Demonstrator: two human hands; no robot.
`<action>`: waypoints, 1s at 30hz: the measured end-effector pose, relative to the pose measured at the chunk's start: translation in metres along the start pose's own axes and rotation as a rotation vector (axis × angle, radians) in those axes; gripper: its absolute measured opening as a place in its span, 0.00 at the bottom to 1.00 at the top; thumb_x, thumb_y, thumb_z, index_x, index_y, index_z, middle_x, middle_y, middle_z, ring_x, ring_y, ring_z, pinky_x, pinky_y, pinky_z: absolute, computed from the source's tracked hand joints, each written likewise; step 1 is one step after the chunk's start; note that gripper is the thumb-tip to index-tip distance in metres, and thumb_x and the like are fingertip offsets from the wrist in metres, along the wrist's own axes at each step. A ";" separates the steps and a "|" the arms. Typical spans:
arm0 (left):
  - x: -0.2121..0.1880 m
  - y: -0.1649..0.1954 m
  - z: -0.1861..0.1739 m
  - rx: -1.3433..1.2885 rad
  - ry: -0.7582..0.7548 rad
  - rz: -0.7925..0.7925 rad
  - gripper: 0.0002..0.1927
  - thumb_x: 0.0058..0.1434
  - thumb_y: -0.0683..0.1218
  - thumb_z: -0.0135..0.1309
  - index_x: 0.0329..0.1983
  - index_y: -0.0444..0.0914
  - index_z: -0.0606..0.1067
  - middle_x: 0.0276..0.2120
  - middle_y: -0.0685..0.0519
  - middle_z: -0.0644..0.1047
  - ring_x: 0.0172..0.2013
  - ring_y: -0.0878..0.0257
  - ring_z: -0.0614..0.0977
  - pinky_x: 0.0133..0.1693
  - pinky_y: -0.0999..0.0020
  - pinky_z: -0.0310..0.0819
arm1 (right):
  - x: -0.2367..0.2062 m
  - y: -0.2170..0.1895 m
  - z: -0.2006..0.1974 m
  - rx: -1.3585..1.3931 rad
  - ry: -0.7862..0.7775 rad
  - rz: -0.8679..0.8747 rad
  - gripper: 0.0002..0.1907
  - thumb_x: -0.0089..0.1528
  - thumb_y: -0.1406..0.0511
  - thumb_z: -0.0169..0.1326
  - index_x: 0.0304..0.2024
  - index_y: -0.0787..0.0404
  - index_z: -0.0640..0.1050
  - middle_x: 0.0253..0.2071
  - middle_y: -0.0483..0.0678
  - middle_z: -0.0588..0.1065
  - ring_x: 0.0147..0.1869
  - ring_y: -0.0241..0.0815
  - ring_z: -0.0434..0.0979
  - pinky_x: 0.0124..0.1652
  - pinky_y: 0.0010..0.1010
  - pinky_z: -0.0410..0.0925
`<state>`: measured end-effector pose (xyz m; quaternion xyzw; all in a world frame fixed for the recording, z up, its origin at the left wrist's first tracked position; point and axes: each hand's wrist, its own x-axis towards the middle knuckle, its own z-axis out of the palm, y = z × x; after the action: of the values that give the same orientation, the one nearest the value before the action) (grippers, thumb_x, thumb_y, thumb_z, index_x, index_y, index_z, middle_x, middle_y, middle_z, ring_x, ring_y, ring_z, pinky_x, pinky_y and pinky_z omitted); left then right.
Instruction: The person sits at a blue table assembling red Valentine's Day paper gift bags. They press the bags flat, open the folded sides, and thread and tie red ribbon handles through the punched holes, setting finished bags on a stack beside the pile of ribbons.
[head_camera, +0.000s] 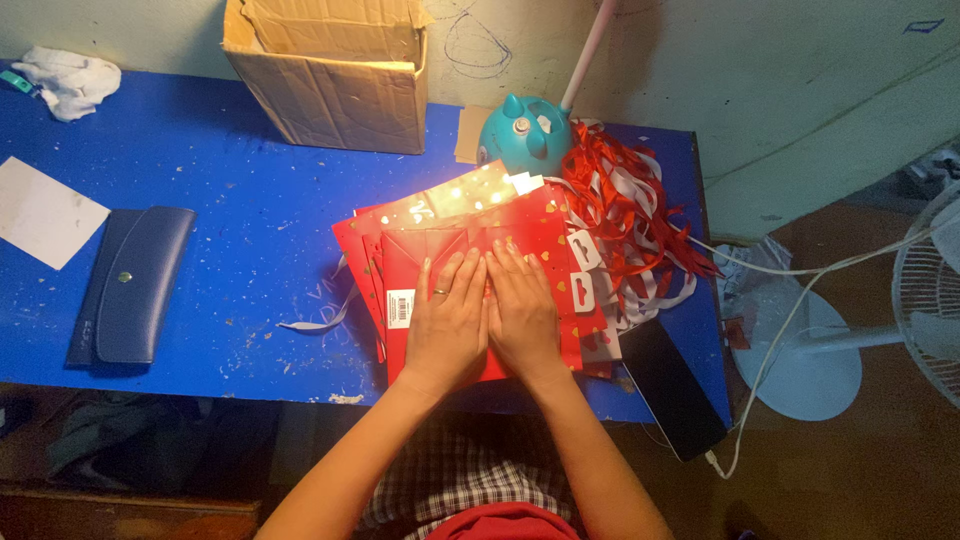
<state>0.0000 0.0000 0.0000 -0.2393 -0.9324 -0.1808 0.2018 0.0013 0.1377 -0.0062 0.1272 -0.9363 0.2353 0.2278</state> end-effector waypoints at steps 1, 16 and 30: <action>0.000 0.001 0.000 -0.001 0.005 0.001 0.25 0.67 0.49 0.46 0.64 0.32 0.71 0.65 0.45 0.70 0.68 0.54 0.65 0.70 0.46 0.48 | 0.000 0.000 0.000 -0.002 0.003 -0.003 0.25 0.59 0.70 0.53 0.60 0.67 0.74 0.63 0.59 0.73 0.70 0.55 0.70 0.70 0.49 0.57; 0.000 0.000 0.000 -0.034 0.037 0.004 0.25 0.67 0.49 0.47 0.64 0.31 0.71 0.64 0.45 0.71 0.67 0.53 0.67 0.70 0.45 0.49 | 0.001 -0.003 -0.004 -0.013 0.016 -0.013 0.25 0.59 0.71 0.51 0.60 0.67 0.74 0.64 0.58 0.73 0.70 0.55 0.70 0.70 0.49 0.57; 0.000 0.000 0.002 -0.021 0.027 -0.002 0.25 0.67 0.48 0.46 0.64 0.32 0.71 0.65 0.45 0.71 0.67 0.53 0.67 0.70 0.44 0.50 | 0.000 -0.004 -0.005 -0.005 0.011 -0.016 0.24 0.60 0.71 0.51 0.60 0.67 0.74 0.64 0.58 0.72 0.70 0.55 0.69 0.70 0.49 0.57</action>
<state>0.0000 0.0007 -0.0015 -0.2379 -0.9278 -0.1941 0.2118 0.0043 0.1366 -0.0011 0.1328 -0.9345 0.2318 0.2353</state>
